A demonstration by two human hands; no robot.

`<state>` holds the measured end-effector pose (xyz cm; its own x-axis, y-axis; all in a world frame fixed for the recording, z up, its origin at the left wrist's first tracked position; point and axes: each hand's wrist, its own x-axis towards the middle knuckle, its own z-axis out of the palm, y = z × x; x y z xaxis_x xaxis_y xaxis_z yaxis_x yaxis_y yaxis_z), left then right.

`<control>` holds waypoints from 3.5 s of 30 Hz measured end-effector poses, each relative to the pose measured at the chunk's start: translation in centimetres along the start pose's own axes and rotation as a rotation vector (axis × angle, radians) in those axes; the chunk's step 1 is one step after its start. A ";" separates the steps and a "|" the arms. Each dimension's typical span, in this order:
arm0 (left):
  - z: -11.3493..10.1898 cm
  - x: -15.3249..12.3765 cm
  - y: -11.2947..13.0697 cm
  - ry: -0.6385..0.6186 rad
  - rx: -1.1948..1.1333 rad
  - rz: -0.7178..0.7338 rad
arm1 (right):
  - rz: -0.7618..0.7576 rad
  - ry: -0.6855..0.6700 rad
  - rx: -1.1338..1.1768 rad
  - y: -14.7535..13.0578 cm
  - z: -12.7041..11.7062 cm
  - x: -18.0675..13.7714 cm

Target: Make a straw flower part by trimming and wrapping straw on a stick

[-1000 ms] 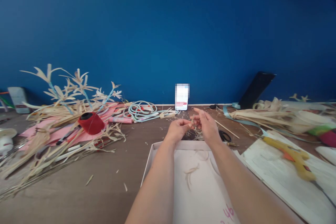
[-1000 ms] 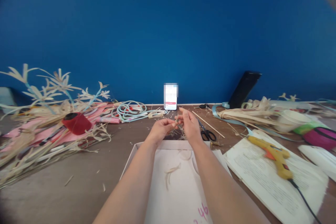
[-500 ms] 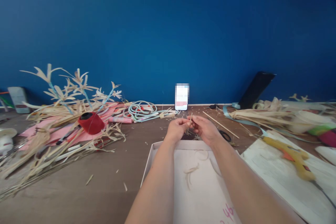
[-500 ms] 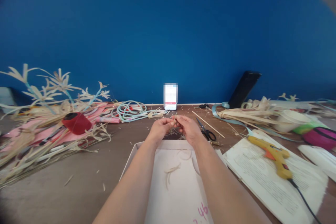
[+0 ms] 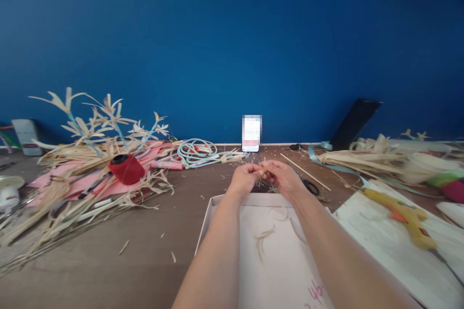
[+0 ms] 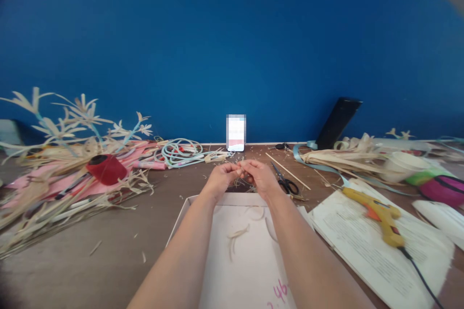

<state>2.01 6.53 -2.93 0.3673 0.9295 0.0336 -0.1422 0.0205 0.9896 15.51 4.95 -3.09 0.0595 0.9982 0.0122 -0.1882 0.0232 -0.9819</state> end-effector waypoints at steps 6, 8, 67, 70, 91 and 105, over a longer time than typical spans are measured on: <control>0.1 0.0 0.0 0.033 -0.025 -0.007 | -0.052 0.061 -0.081 0.0 0.3 -0.1; 0.2 0.0 0.2 0.043 -0.047 -0.022 | -0.016 0.043 -0.013 -0.1 0.4 -0.2; 0.2 0.5 -0.8 0.040 0.010 -0.003 | -0.084 0.099 0.109 -0.3 0.7 -0.1; 0.3 0.3 -0.6 0.055 -0.003 -0.012 | -0.060 0.101 0.117 -0.4 0.8 -0.2; 0.3 0.3 -0.5 0.037 0.005 -0.002 | 0.002 0.094 0.087 -0.6 0.8 -0.2; 0.3 0.3 -0.9 0.063 0.094 0.069 | -0.005 0.158 0.113 -0.6 1.2 -0.2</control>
<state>2.56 6.63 -3.80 0.3003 0.9489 0.0965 -0.0770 -0.0767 0.9941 14.43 4.83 -2.31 0.2119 0.9771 -0.0213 -0.2959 0.0433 -0.9542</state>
